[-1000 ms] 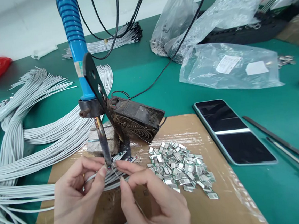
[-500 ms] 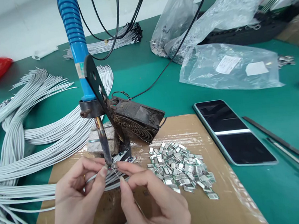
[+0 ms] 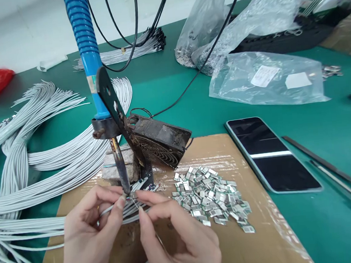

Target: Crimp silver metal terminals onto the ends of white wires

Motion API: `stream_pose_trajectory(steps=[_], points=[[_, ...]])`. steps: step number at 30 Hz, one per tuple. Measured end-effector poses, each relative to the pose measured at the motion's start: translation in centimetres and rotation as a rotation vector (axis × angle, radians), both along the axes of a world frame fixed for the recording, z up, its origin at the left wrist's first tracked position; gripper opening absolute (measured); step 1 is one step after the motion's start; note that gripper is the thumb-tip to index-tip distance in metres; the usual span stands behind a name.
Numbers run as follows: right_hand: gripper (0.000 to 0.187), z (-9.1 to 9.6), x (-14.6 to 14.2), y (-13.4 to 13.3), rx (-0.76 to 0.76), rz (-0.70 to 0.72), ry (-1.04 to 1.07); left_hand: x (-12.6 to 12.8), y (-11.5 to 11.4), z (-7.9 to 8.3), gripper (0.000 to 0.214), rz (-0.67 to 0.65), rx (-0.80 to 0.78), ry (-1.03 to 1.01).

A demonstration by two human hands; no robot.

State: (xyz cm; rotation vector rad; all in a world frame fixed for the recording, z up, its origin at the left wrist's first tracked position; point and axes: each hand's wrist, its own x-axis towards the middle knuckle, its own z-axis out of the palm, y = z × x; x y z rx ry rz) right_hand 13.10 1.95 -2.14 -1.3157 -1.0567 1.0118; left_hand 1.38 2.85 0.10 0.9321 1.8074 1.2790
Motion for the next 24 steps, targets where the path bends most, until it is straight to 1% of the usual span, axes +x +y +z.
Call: stream_pose_trajectory(steps=[7,13,17,24], points=[[0.018,0.02,-0.03,0.04,0.0,0.0,-0.002,-0.12,-0.17,-0.08,0.018,-0.005,0.013,-0.017],[0.018,0.14,0.04,0.18,0.024,0.012,-0.003,-0.33,-0.13,0.01,0.016,-0.008,0.006,0.024],[0.017,-0.07,0.18,0.25,0.019,0.028,0.0,-0.31,-0.03,0.11,0.016,-0.02,0.0,0.005],[0.018,-0.18,0.01,0.19,0.018,0.006,0.018,-0.22,0.02,0.17,0.016,-0.029,0.001,0.018]])
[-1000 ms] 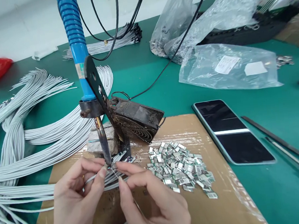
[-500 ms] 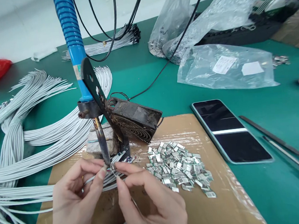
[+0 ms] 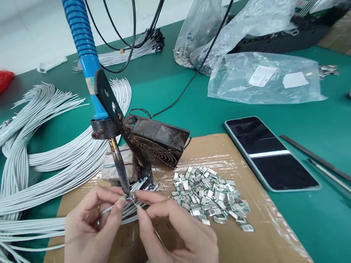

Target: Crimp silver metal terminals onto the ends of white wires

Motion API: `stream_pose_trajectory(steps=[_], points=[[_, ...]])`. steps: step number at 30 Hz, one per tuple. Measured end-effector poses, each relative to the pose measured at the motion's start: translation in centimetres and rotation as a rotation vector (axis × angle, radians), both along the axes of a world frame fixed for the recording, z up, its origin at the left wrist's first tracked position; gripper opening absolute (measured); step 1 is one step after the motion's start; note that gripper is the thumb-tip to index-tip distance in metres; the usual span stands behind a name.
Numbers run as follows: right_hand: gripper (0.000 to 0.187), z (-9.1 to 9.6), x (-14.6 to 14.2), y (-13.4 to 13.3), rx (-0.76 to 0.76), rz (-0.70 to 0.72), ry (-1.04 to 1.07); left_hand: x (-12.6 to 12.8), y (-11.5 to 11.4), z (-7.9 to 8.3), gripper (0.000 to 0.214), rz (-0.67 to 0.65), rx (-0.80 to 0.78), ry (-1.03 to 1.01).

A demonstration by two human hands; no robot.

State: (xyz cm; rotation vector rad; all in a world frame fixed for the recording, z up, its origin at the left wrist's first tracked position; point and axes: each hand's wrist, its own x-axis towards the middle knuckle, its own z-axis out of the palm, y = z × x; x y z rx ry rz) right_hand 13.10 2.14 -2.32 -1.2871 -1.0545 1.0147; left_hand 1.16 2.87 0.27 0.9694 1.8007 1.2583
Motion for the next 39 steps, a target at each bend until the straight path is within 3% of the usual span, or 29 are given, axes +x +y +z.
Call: stream_pose_trajectory(steps=[26,33,39], points=[[0.02,-0.7,-0.3,0.1,0.157,-0.003,-0.084,-0.2,-0.4,-0.7,0.014,0.007,0.029,-0.029],[0.018,-0.4,-0.6,0.0,0.176,-0.037,-0.135,-1.6,-0.7,-1.8,0.014,-0.153,0.074,0.017],[0.02,-0.6,-0.2,0.0,0.203,0.011,-0.152,-0.2,-0.6,-0.7,0.016,0.009,0.02,-0.016]])
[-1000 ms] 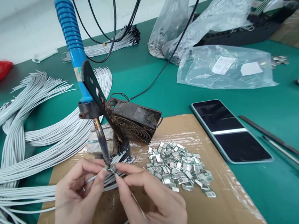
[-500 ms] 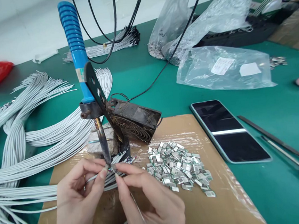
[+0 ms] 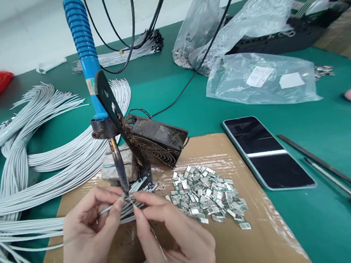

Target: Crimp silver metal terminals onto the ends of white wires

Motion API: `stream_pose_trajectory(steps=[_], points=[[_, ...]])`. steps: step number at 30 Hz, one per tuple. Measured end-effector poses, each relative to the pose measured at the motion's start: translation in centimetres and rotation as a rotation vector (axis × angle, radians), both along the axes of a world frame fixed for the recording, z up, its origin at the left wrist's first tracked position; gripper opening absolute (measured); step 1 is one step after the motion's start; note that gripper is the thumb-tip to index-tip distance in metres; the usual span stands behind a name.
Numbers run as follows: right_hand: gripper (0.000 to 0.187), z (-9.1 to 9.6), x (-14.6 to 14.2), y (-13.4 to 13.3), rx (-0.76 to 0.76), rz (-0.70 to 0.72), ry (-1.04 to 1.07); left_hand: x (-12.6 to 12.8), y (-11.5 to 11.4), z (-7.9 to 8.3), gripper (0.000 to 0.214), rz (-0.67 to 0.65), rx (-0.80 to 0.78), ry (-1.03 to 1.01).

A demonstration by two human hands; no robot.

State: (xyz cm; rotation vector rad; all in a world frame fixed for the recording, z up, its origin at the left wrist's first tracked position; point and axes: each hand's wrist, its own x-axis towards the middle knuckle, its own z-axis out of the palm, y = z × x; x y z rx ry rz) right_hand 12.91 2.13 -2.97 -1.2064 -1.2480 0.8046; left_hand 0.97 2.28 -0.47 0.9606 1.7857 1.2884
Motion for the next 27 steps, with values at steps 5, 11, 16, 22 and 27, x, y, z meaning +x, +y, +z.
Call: stream_pose_trajectory(steps=[5,11,16,22,27], points=[[0.02,-0.2,0.2,0.0,-0.007,0.019,-0.025,0.1,0.1,0.3,0.016,-0.004,-0.032,-0.013],[0.02,0.0,-0.5,-0.4,-0.062,-0.003,0.031,0.1,-0.1,0.1,0.016,-0.002,-0.048,-0.021],[0.007,-0.7,1.3,-0.7,-0.204,-0.124,0.068,0.1,-0.7,-0.3,0.016,-0.009,-0.049,-0.026],[0.048,-3.1,8.4,-0.2,-0.242,0.054,0.426,-0.3,-2.1,-1.5,0.018,-0.047,-0.049,-0.006],[0.05,-5.8,11.7,-1.7,-0.325,-0.046,0.267,-0.6,-3.5,-2.6,0.018,-0.065,-0.055,-0.075]])
